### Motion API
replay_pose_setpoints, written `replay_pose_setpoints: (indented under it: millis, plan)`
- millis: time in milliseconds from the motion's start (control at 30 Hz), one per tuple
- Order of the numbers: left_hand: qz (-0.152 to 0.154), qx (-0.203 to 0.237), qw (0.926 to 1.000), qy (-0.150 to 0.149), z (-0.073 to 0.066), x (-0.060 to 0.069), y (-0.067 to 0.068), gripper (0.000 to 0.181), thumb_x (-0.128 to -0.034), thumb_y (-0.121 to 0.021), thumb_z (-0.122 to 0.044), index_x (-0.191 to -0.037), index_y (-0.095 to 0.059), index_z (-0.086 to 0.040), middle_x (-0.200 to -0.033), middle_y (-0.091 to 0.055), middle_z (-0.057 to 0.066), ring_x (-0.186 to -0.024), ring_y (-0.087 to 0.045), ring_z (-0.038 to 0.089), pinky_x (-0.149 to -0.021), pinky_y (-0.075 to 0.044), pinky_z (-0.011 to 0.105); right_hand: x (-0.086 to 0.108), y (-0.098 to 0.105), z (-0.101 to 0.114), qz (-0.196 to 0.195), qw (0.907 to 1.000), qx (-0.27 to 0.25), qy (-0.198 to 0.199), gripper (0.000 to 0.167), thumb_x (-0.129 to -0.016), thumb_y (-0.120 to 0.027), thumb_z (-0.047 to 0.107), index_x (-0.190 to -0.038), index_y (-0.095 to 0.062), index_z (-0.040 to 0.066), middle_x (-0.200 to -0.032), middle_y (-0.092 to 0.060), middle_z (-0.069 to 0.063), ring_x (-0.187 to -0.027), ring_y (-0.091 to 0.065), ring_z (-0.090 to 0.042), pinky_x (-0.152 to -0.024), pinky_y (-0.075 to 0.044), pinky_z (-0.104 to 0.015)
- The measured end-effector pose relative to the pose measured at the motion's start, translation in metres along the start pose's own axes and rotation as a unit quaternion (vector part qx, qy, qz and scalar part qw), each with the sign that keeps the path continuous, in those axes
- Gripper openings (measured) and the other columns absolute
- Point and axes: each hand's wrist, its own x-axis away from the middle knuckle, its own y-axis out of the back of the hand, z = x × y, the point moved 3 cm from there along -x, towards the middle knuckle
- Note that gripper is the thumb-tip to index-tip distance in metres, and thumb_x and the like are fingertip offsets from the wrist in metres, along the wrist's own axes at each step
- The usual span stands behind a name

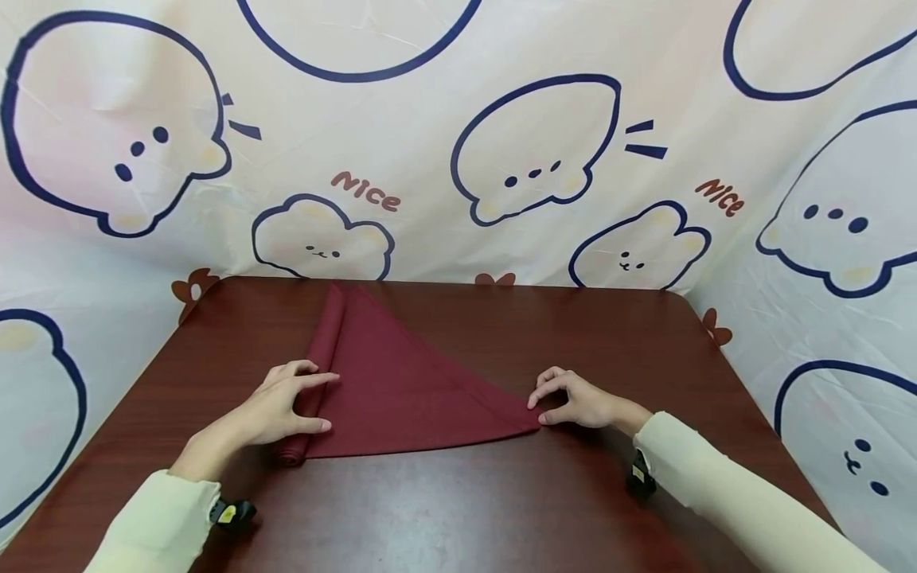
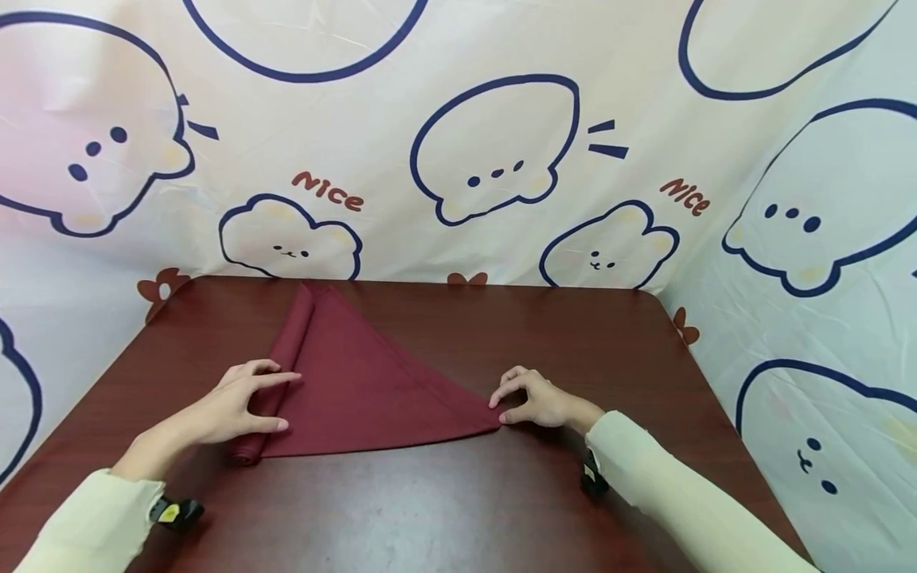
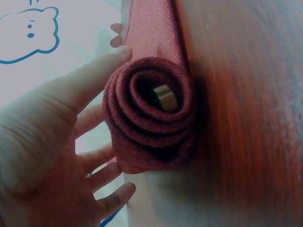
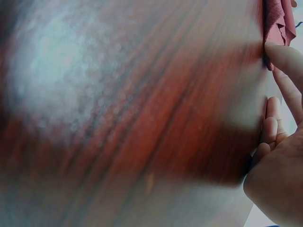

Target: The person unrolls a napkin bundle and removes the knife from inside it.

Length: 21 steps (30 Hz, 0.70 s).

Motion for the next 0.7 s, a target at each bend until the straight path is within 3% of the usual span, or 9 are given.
replay_pose_setpoints:
  millis: [700]
  plan:
    - [0.017,-0.033,0.9993,0.011,0.0042,-0.0011,-0.0038,0.066,-0.0751,-0.087,-0.026,-0.134,-0.065,-0.006,-0.141,-0.047,0.026,-0.127,-0.038,0.052,-0.098,-0.040,0.067,0.0009,-0.0001,0.0007,0.002,1.0000,-0.003,-0.003,0.016,-0.086,-0.080,0.015,-0.102,-0.077,0.015,-0.117,-0.053,-0.008,-0.114,-0.043,-0.021,-0.102,-0.034,-0.045]
